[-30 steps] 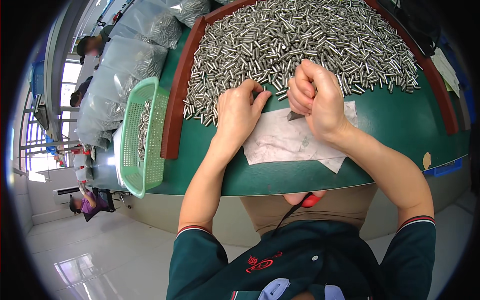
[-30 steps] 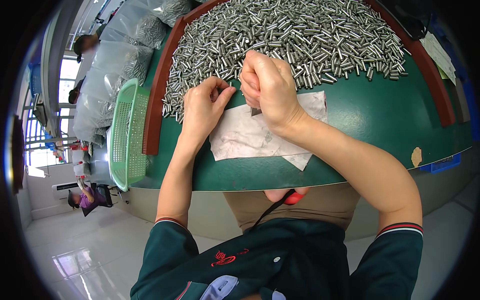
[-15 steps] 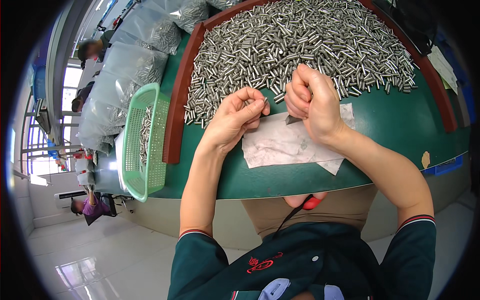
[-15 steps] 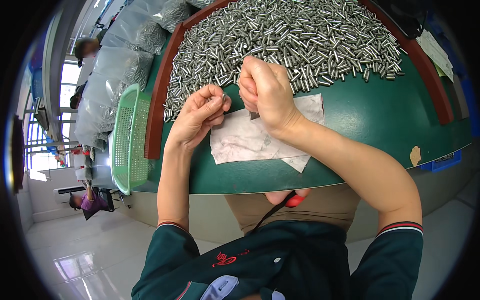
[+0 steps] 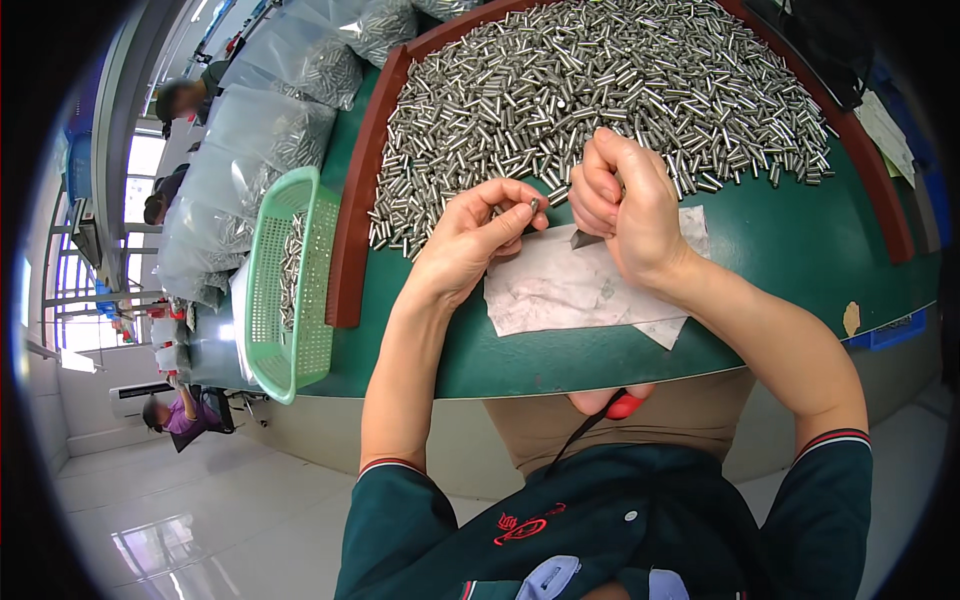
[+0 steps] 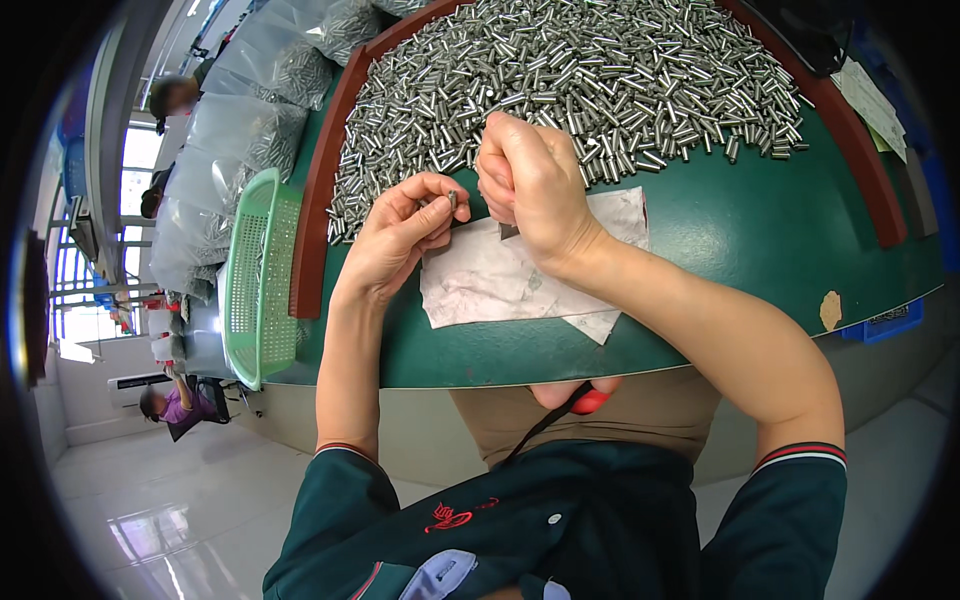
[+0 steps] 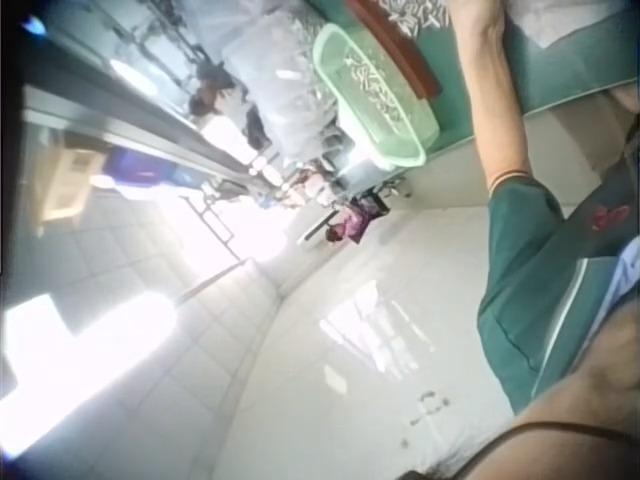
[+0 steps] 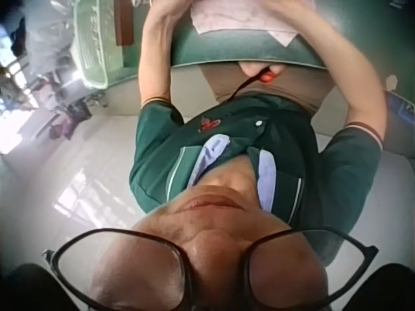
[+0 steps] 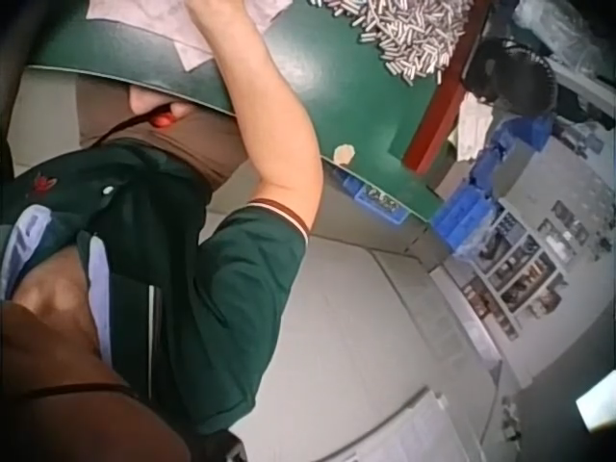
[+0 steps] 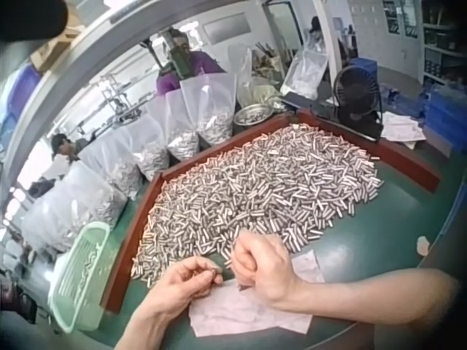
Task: Inspecting and sorting small metal cylindrical pins at a factory workbench using a small tool.
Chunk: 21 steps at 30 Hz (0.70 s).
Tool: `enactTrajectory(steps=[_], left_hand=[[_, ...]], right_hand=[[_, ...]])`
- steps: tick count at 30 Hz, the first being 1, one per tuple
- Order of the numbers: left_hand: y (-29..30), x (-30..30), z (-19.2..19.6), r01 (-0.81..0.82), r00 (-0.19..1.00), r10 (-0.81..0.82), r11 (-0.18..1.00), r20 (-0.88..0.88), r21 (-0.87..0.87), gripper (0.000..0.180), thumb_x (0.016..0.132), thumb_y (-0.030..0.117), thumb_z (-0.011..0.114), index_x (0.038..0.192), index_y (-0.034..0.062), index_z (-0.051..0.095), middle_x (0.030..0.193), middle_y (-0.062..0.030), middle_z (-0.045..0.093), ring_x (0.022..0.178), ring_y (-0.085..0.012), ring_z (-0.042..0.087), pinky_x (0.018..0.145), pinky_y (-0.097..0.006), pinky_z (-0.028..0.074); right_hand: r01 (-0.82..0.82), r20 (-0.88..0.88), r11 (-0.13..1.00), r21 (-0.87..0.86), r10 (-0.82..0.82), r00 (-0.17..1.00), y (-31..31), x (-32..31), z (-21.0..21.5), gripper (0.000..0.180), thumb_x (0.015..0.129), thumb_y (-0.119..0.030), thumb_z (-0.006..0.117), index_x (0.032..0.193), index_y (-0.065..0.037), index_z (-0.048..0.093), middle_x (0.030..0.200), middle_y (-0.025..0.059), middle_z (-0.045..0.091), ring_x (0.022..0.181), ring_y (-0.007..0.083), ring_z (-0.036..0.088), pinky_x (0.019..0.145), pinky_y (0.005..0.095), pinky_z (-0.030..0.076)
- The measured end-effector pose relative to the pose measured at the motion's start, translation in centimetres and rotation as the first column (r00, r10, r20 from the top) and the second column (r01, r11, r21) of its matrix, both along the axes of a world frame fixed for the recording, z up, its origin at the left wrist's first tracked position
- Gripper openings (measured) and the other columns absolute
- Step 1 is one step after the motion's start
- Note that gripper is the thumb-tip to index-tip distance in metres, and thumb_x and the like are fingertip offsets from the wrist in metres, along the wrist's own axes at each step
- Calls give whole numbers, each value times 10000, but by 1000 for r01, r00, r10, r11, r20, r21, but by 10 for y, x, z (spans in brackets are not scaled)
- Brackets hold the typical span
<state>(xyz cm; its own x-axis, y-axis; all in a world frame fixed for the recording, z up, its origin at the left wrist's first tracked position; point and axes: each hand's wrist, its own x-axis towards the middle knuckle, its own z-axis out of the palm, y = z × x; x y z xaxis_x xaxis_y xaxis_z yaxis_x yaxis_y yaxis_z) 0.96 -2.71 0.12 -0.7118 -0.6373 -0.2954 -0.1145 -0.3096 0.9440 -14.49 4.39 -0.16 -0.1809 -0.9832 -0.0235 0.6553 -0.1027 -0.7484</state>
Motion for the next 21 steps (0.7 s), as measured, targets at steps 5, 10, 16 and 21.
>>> enactTrajectory(steps=[5,10,16,21], left_hand=[[10,-4,0,145,973,-10,806,232,-574,109,786,104,583,789,-1,553,661,14,522,589,-52,451,519,-209,361],[20,-7,3,354,864,20,685,502,-637,95,736,63,607,774,-2,549,557,28,424,519,-51,362,481,-211,330],[21,-6,0,330,871,66,656,488,-678,108,720,62,633,737,-7,552,521,11,411,490,-64,359,454,-228,332],[21,-6,1,320,874,80,647,479,-692,107,716,66,636,716,-8,559,499,5,408,473,-66,354,439,-234,325]], right_hand=[[12,4,1000,-15,-12,1000,1,-1,-2,390,889,-257,304,525,-119,275,409,-26,245,366,74,160,376,238,156],[31,60,993,-113,-25,998,2,-3,-2,360,841,-226,346,511,-94,287,432,-10,280,376,74,222,367,233,201],[42,24,996,-75,-40,999,2,2,-4,388,880,-266,281,519,-124,265,412,-26,241,382,76,155,392,237,163],[57,76,993,-99,-50,996,1,4,-7,362,842,-230,341,510,-100,275,432,-19,256,372,71,209,367,234,179]])
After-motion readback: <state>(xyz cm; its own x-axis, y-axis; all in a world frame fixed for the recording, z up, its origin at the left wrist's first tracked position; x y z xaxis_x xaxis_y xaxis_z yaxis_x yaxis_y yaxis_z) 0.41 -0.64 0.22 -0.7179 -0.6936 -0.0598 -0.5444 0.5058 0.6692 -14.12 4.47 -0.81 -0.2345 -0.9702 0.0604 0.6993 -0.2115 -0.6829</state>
